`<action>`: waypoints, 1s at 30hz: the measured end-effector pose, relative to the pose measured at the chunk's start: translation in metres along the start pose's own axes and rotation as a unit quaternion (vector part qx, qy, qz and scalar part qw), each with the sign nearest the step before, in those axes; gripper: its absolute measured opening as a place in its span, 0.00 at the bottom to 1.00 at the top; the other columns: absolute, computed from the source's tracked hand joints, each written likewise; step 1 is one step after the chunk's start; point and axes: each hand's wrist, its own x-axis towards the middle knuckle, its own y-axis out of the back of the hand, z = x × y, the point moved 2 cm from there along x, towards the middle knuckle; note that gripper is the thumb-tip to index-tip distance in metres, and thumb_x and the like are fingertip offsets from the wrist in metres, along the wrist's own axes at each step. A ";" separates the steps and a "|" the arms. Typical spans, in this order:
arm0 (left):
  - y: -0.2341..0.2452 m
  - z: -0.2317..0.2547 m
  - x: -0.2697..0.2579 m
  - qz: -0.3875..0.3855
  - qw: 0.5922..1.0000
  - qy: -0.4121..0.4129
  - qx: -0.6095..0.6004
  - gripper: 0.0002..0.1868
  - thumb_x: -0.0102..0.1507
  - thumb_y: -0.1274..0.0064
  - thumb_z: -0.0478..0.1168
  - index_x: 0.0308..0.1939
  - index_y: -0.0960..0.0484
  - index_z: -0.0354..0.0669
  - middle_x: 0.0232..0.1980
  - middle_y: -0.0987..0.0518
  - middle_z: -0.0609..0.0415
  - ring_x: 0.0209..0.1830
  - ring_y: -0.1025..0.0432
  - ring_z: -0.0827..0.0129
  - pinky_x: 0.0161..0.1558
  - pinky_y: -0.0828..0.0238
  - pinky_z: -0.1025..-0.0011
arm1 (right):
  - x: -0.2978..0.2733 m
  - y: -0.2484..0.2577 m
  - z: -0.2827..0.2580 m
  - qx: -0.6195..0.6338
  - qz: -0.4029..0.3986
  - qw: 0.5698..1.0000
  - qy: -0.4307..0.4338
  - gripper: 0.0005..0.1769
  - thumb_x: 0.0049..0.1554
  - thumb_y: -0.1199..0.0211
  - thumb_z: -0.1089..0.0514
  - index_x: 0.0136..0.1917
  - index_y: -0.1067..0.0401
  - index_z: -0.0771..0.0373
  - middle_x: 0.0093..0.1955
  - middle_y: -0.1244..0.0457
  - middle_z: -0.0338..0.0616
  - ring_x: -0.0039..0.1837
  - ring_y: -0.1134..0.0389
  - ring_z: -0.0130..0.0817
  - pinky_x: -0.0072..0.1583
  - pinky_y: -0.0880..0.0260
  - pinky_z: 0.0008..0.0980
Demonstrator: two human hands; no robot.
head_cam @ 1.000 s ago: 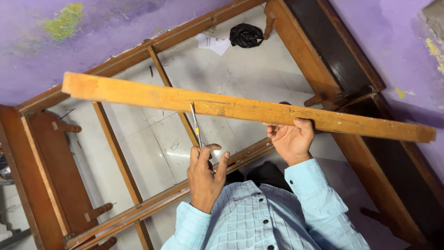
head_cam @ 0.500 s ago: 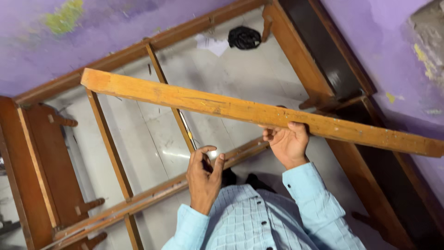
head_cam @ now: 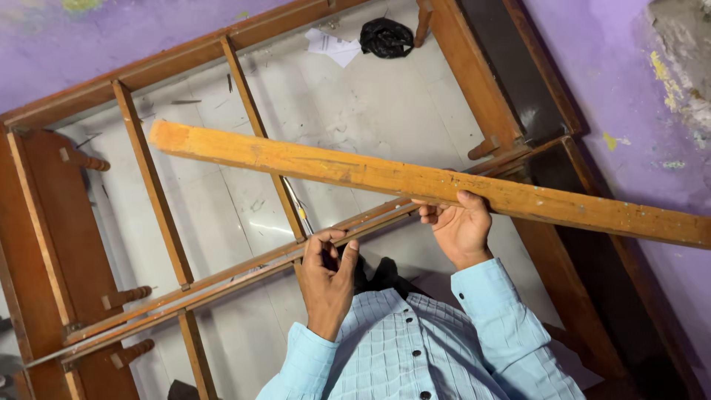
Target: The person uses a screwdriver to remove screws from a wooden frame, detaches a long wooden slat, and then reattaches it to the frame. The task involves disassembling and reassembling parts of a wooden furniture frame.
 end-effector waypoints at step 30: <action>0.035 0.013 0.018 -0.019 0.997 -0.075 -0.023 0.14 0.61 0.35 0.43 0.45 0.20 0.42 0.37 0.36 0.61 0.27 0.41 0.77 0.30 0.40 0.75 | -0.020 -0.050 0.001 -0.241 0.122 0.962 0.046 0.21 0.62 0.46 0.51 0.57 0.31 0.73 0.43 0.29 0.62 0.37 0.26 0.41 0.39 0.26 0.32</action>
